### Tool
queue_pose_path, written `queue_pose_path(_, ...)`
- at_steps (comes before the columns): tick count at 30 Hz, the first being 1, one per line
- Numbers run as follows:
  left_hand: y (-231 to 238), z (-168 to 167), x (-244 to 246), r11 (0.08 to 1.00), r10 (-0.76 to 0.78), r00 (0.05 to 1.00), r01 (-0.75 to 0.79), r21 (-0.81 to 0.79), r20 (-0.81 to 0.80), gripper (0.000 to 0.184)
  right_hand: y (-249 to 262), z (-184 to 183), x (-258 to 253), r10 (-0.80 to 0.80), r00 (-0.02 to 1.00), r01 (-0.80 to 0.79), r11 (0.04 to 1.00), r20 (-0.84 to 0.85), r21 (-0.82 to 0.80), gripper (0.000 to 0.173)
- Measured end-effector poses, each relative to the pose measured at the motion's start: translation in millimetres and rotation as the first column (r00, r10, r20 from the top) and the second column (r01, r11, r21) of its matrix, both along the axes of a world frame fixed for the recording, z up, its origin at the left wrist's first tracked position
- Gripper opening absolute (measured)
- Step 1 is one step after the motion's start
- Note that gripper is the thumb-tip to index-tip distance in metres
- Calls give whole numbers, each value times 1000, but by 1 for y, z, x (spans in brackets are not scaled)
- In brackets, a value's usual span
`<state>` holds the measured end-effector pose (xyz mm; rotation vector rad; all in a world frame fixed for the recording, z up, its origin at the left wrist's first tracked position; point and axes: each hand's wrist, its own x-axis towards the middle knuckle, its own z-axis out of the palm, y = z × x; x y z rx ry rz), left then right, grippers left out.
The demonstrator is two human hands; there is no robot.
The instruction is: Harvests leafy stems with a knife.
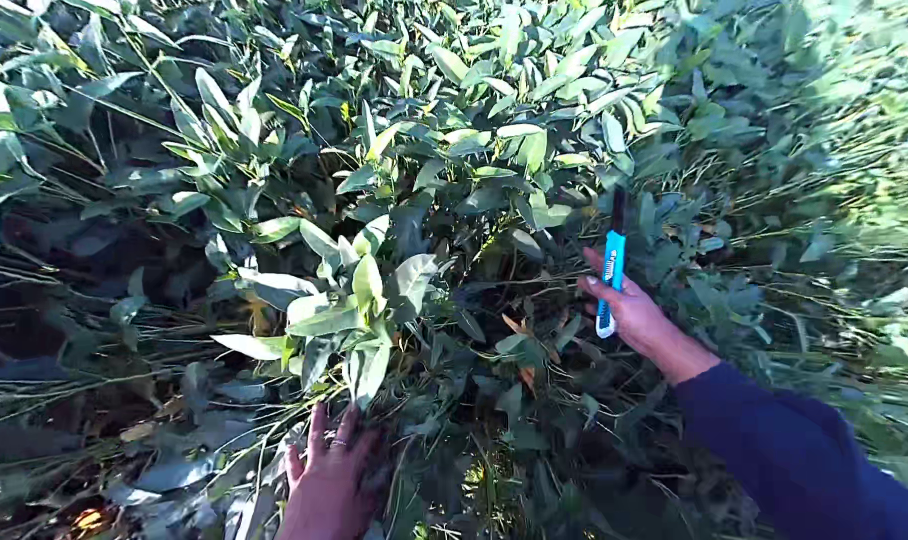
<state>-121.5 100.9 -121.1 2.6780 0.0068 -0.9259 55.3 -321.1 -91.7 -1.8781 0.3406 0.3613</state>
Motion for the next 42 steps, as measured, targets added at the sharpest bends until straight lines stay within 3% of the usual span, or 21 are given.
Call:
queue_pose_path(4,-2,22,20,997,36,997,-40,-64,-71,75,-104,-72,-24,-339,936,352,916,-100,194,47)
queue_pose_path(6,4,40,29,994,15,998,-22,-104,-68,72,-132,-96,-32,-405,905,424,852,-128,308,47)
queue_pose_path(8,4,78,44,993,-9,999,5,-117,-35,67,-137,-104,-30,-425,893,448,806,-149,386,47)
queue_pose_path(10,-10,127,59,986,-34,987,59,-158,157,51,-137,-104,-33,-415,892,451,792,-179,412,46)
queue_pose_path(12,-50,164,77,980,-20,897,106,-170,443,40,-136,-95,-30,-434,883,467,767,-181,439,44)
queue_pose_path(14,-111,173,99,938,0,784,215,-272,621,35,-132,-74,-23,-493,859,490,716,-136,497,46)
queue_pose_path(15,-145,167,110,890,-3,778,289,-353,628,33,-126,-59,-22,-527,844,493,690,-99,530,45)
queue_pose_path(17,-205,141,123,844,-126,841,370,-389,527,40,-113,-24,-24,-536,844,431,676,-2,598,44)
queue_pose_path(18,-226,125,124,865,-245,868,397,-307,431,48,-106,-4,-28,-504,862,366,695,56,618,44)
queue_pose_path(20,-246,104,110,906,-405,912,409,-112,56,63,-93,30,-42,-367,911,173,757,191,630,43)
queue_pose_path(22,-232,83,76,916,-386,888,400,8,-250,68,-85,48,-58,-153,942,-66,789,300,611,46)
queue_pose_path(23,-213,69,54,927,-345,883,374,35,-318,67,-80,47,-67,-47,948,-161,781,314,603,47)
queue_pose_path(25,-166,38,5,960,-267,928,280,13,-260,60,-73,30,-84,149,956,-269,786,252,556,48)
queue_pose_path(27,-130,7,-30,968,-251,960,249,-38,-124,64,-78,-7,-101,278,955,-296,854,105,429,45)
queue_pose_path(29,-117,-12,-48,969,-246,967,244,-41,-71,64,-94,-56,-123,219,975,-198,924,-30,326,46)
queue_pose_path(31,-120,-16,-51,975,-223,970,221,-38,-91,63,-117,-91,-142,44,992,-2,941,-116,339,52)
queue_pose_path(33,-128,-1,-41,977,-208,968,199,-73,-138,64,-134,-99,-151,-54,991,102,892,-121,440,56)
queue_pose_path(35,-133,32,-19,972,-194,967,167,-166,-162,61,-133,-82,-144,-46,996,75,875,-72,478,57)
queue_pose_path(38,-150,101,25,956,-234,965,206,-208,-119,58,-114,-28,-119,73,990,-108,945,122,309,41)
queue_pose_path(40,-178,143,48,963,-226,962,244,-113,151,47,-98,16,-99,195,955,-209,977,224,42,35)
queue_pose_path(42,-219,159,64,974,-166,830,221,-41,533,32,-82,61,-83,300,930,-247,938,212,-244,32)
